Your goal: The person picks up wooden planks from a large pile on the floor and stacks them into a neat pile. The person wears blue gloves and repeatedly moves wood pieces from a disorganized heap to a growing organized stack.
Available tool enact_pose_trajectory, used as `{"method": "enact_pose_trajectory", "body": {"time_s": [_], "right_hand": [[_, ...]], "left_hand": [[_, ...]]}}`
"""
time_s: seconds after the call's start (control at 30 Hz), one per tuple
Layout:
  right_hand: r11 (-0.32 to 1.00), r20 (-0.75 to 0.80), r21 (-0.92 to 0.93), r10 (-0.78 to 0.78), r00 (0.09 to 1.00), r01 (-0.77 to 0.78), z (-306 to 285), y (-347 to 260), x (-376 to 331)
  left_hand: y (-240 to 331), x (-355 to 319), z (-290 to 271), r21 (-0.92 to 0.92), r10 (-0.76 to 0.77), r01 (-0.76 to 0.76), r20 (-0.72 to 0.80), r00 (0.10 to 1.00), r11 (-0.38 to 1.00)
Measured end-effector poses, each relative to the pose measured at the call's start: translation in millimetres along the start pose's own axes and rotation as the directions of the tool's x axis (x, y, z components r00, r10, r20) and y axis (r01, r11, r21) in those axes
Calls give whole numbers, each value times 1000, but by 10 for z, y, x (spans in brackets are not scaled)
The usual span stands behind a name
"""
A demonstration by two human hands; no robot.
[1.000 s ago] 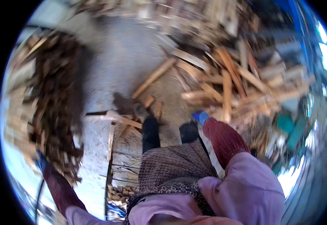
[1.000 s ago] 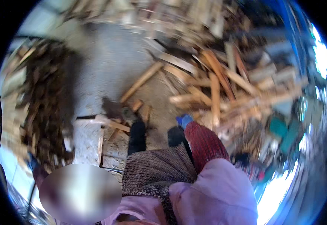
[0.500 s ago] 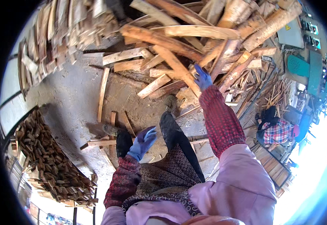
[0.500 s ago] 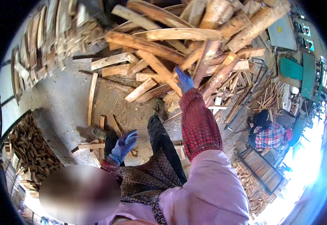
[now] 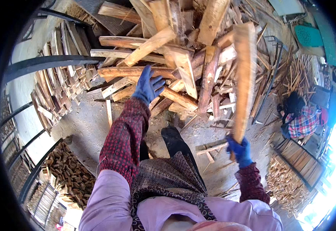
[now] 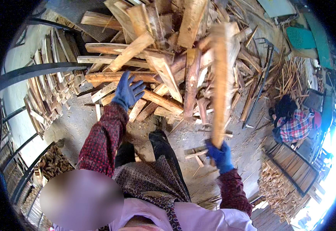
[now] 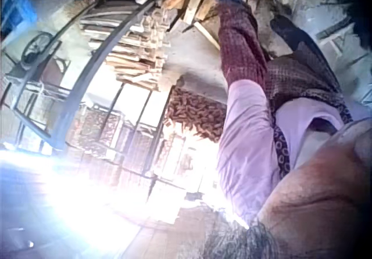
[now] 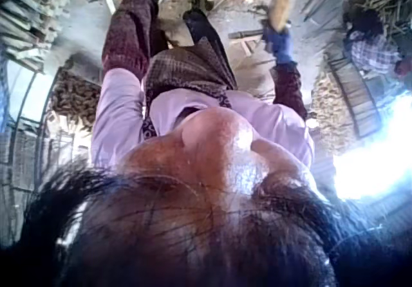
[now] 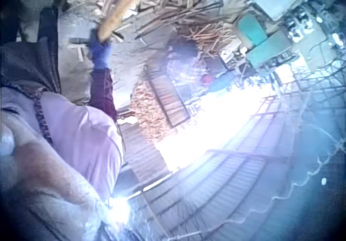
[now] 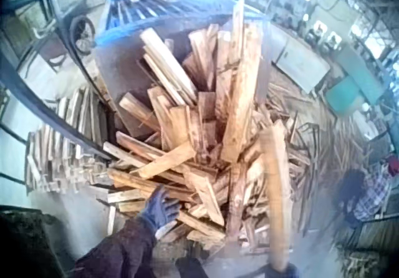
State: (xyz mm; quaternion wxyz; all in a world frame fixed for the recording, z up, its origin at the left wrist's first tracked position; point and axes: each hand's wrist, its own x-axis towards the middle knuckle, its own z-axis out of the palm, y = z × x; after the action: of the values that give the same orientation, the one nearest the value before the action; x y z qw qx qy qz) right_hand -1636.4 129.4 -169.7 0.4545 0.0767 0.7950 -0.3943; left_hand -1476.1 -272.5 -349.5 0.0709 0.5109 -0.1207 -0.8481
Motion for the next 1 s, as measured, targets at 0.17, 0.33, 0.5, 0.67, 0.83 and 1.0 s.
{"method": "enact_pose_trajectory", "body": {"time_s": [0.17, 0.33, 0.5, 0.67, 0.83, 1.0], "right_hand": [[991, -442, 129, 77, 894, -22, -1143, 1236, 485], [932, -326, -363, -129, 936, 2, -869, 2157, 1736], [678, -53, -610, -552, 832, 410, 849, 1217, 3231], [869, -241, -414, -392, 888, 271, 1415, 660, 3476], [763, -66, -597, -355, 932, 249, 1552, 304, 2201], [860, 71, -229, -452, 889, 456, 2126, -356, 484]], "left_hand": [[-539, 408, 413, 466, 189, -206, 83, 978, 860], [-791, 801, 908, 463, 377, -351, 39, 926, 814], [-713, 1246, 829, 593, 550, -380, -131, 825, 710], [-394, 916, 68, 432, 532, -615, 309, 788, 660], [936, 200, -262, 278, 357, -389, 159, 920, 878], [545, -1041, -355, 213, 159, -330, 565, 809, 920]]}}
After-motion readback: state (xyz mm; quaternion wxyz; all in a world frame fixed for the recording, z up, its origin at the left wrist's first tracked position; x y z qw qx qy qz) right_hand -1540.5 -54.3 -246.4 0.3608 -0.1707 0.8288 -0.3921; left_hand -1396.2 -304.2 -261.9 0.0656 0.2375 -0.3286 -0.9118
